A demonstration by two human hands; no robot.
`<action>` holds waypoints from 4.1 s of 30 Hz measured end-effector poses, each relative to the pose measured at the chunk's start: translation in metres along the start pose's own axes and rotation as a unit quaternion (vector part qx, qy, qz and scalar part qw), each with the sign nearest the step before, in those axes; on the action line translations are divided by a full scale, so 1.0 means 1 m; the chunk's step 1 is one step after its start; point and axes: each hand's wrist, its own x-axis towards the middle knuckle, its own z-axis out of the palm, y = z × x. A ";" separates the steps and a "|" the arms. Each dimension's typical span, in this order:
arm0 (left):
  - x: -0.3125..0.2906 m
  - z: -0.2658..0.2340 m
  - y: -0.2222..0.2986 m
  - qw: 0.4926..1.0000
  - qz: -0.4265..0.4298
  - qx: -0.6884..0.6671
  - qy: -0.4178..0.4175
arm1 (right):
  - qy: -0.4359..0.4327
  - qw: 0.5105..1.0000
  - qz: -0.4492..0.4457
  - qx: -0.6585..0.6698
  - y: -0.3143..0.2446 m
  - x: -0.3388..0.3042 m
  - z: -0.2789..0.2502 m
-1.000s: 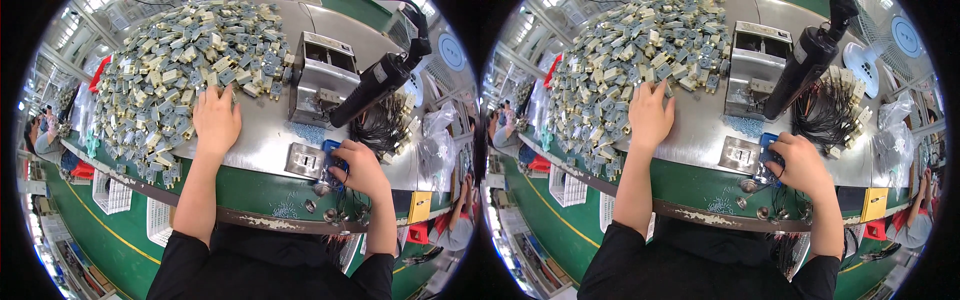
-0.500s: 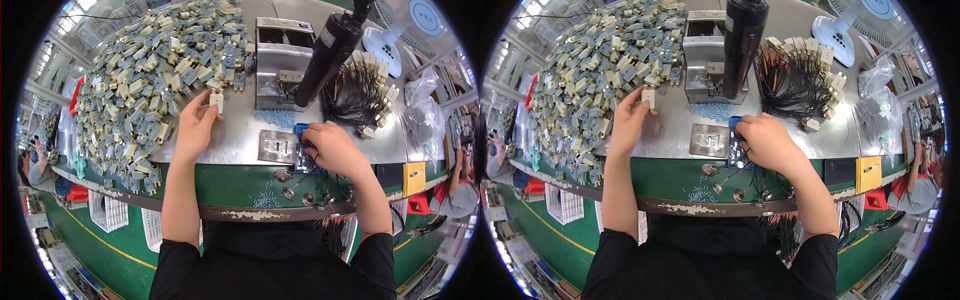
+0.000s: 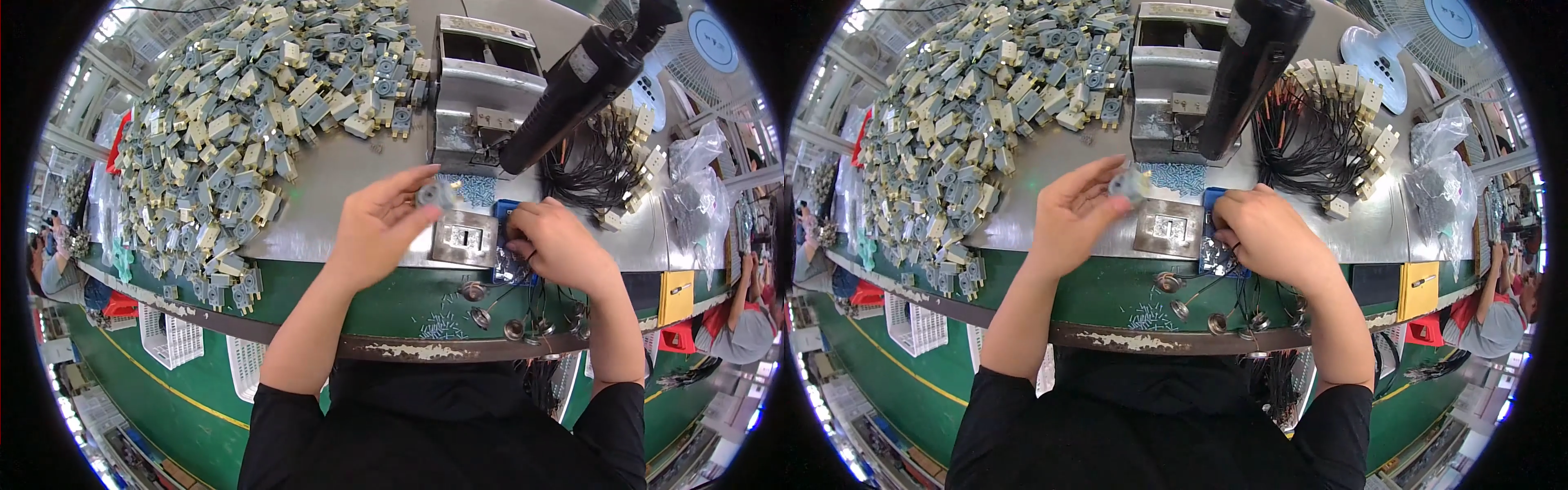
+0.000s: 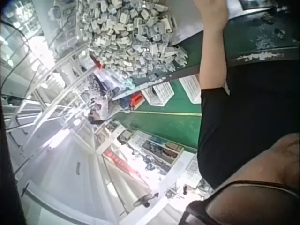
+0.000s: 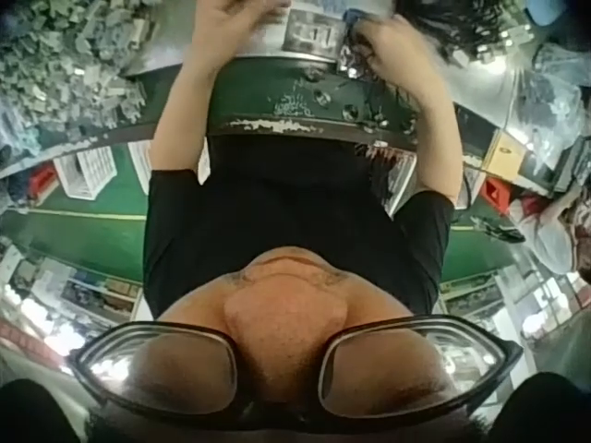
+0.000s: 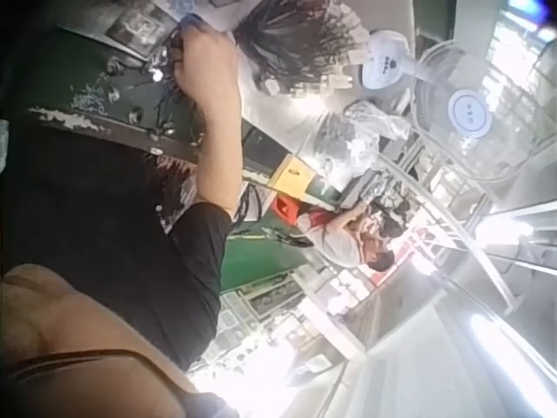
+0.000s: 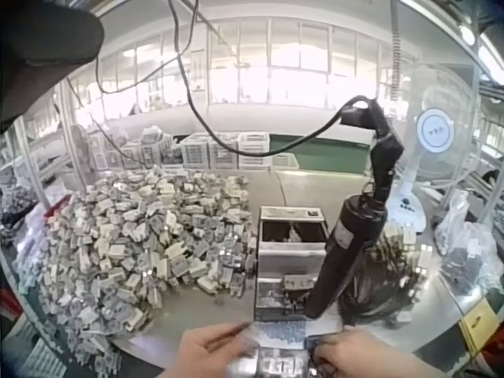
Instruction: Assembling small components using an electric screwdriver at a factory workstation.
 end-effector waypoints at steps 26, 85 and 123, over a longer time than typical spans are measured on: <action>0.013 0.009 -0.011 0.859 0.236 0.436 -0.125 | 0.131 0.981 -0.034 0.141 -0.007 -0.006 -0.012; 0.033 -0.023 -0.005 0.994 -0.033 0.102 -0.001 | 0.027 0.939 -0.069 0.337 -0.015 -0.008 -0.025; 0.019 0.017 -0.006 0.963 0.082 0.233 -0.107 | 0.171 0.930 0.096 0.311 -0.026 0.002 0.002</action>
